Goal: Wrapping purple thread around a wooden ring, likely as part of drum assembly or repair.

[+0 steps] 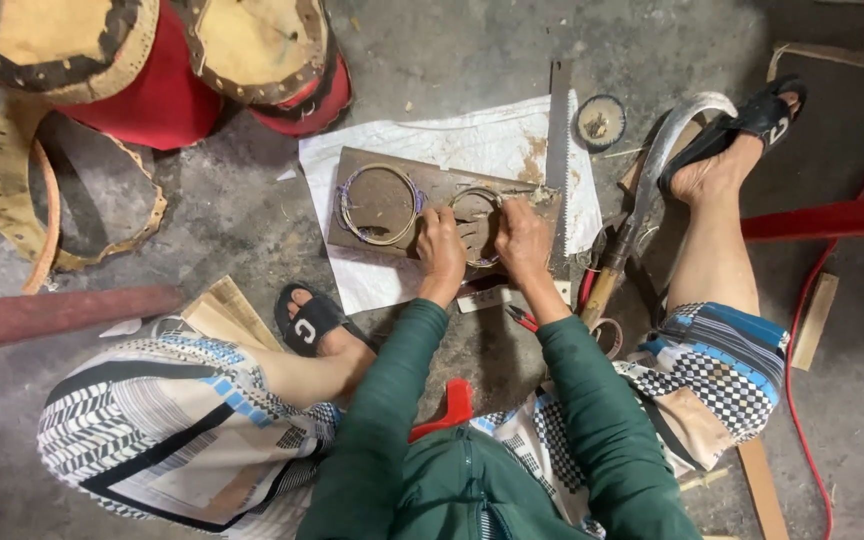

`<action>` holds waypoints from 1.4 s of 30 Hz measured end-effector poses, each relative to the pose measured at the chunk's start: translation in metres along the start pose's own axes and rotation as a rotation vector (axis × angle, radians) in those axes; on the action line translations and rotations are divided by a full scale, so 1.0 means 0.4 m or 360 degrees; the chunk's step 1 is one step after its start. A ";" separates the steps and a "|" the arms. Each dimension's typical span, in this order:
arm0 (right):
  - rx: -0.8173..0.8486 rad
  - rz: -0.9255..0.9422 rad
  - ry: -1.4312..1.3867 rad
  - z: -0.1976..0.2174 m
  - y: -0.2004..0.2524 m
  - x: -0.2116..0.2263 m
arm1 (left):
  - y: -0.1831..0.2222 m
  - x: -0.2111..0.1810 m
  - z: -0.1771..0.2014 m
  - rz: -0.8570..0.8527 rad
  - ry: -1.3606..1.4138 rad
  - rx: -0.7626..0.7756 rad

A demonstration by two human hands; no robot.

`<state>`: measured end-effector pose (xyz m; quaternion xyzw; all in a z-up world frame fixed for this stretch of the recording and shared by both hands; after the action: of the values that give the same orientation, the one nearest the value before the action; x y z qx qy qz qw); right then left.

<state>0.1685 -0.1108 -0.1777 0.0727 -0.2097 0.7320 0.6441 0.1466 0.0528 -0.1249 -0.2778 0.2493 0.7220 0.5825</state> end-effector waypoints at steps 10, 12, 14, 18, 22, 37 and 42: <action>-0.0341 0.0093 0.0494 -0.027 0.021 0.013 | 0.002 0.031 -0.031 -0.0205 -0.0080 -0.0042; -0.0404 -0.0022 0.0123 -0.031 0.019 0.003 | 0.003 0.034 -0.028 -0.0283 -0.0059 -0.0065; -0.0402 -0.0070 -0.0041 -0.018 0.007 0.017 | 0.000 0.053 -0.046 -0.0307 -0.0054 -0.0067; -0.0421 -0.0243 -0.0323 -0.031 0.010 0.010 | 0.002 0.021 -0.004 -0.0357 -0.0056 -0.0071; -0.0416 -0.0268 -0.0265 -0.051 0.017 -0.012 | 0.003 0.092 -0.088 -0.0391 -0.0142 -0.0066; -0.0307 -0.0227 -0.0129 -0.034 -0.003 0.000 | 0.039 0.045 -0.026 -0.0487 -0.0043 0.0043; -0.0299 -0.0198 -0.0122 -0.021 -0.012 0.009 | 0.046 0.024 -0.013 -0.0461 -0.0051 0.0203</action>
<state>0.1740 -0.1037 -0.1828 0.0528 -0.2971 0.6645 0.6837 0.1274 0.0523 -0.1349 -0.2617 0.2426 0.6176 0.7009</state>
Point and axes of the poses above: each hand's wrist, its own y-axis away from the middle knuckle, its own z-axis out of the back of the hand, x = y × z, the point moved 4 cm from there along -y, towards the middle knuckle, and after that the axes turned 9 degrees about y, right-handed, at the moved point
